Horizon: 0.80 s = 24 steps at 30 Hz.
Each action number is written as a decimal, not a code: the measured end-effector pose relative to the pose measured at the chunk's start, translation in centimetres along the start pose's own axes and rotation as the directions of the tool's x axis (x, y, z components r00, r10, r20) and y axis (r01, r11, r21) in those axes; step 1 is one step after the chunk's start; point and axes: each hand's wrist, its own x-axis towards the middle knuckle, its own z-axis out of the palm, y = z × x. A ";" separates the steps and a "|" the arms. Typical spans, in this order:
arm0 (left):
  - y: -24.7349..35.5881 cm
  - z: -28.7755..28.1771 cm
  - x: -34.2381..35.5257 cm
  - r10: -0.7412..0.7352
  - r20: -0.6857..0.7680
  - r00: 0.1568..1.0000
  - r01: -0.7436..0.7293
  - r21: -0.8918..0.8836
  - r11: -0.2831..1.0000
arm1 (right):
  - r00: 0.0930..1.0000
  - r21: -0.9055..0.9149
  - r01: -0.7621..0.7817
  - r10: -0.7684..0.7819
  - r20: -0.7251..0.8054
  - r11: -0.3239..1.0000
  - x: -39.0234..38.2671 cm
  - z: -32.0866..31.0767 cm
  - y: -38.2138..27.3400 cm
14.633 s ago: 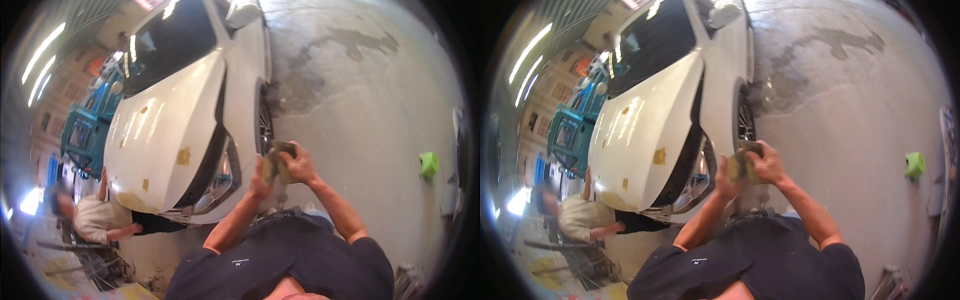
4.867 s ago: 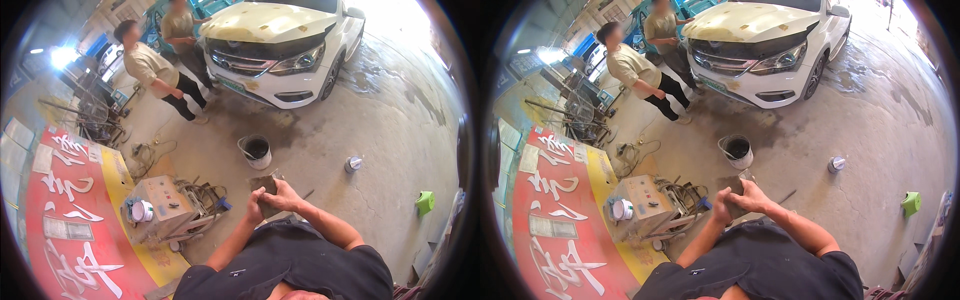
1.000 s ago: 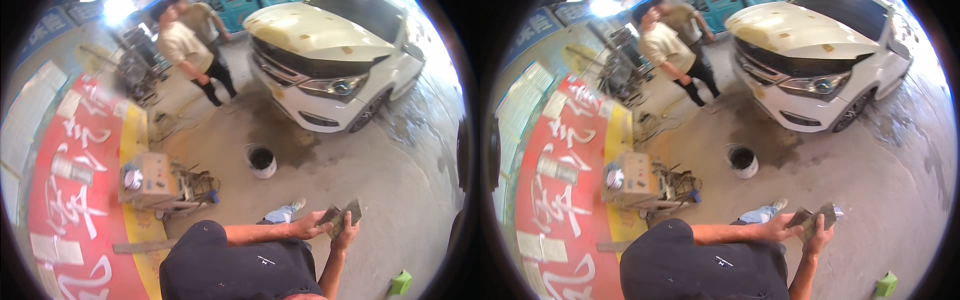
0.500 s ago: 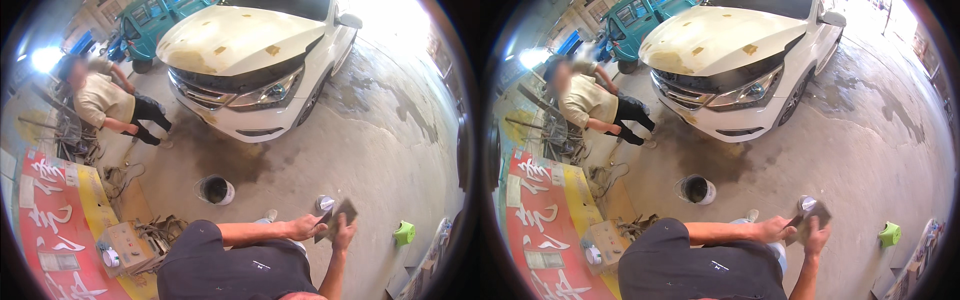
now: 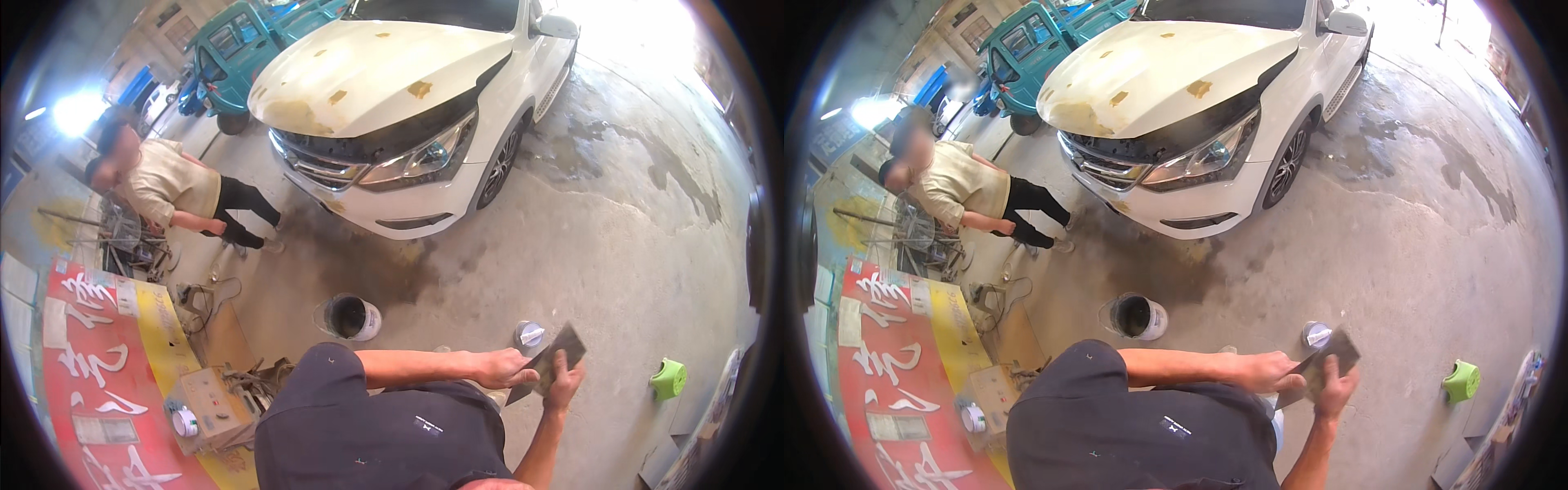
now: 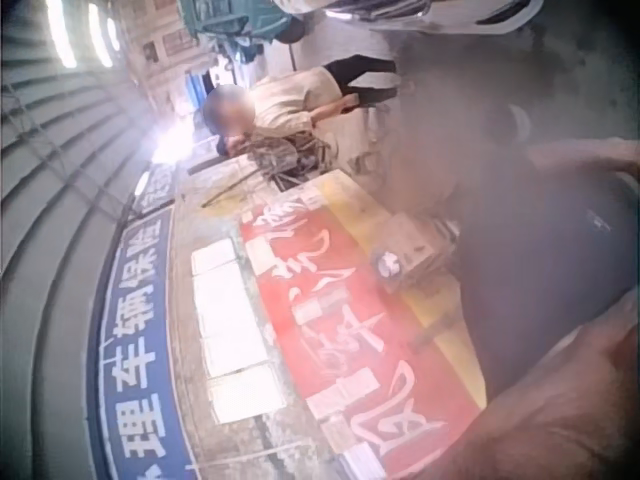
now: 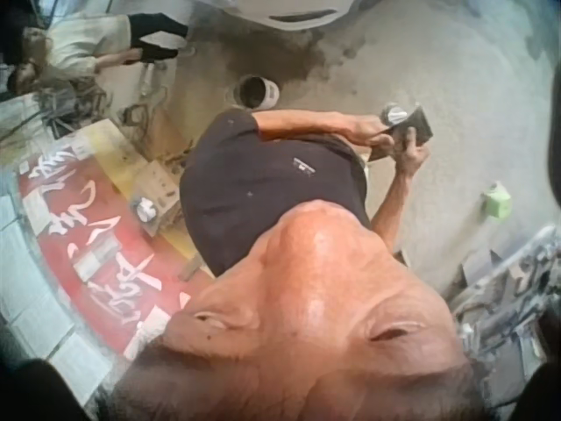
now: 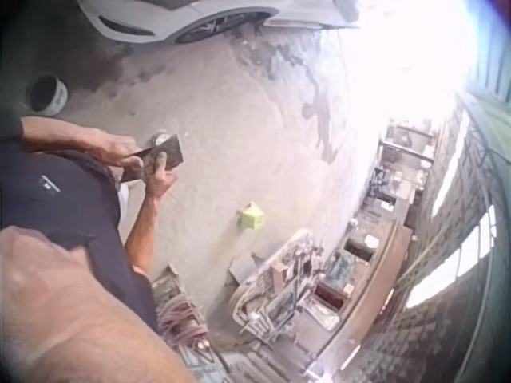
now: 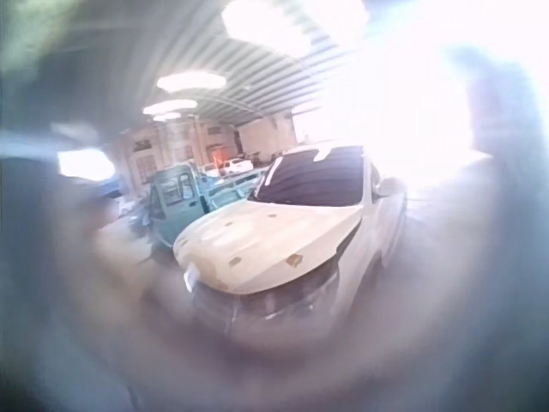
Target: The person uses a metal spreader to apply beige body filler to several spots on the white car hood. A coworker stands nearby and later uses a heat gun on the hood. The person continues to spread filler across the surface.
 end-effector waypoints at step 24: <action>4.4 16.3 7.5 0.152 -0.662 0.734 0.049 0.275 0.960 | 0.744 -0.641 0.656 -0.489 0.456 0.399 1.1 -15.2 0.0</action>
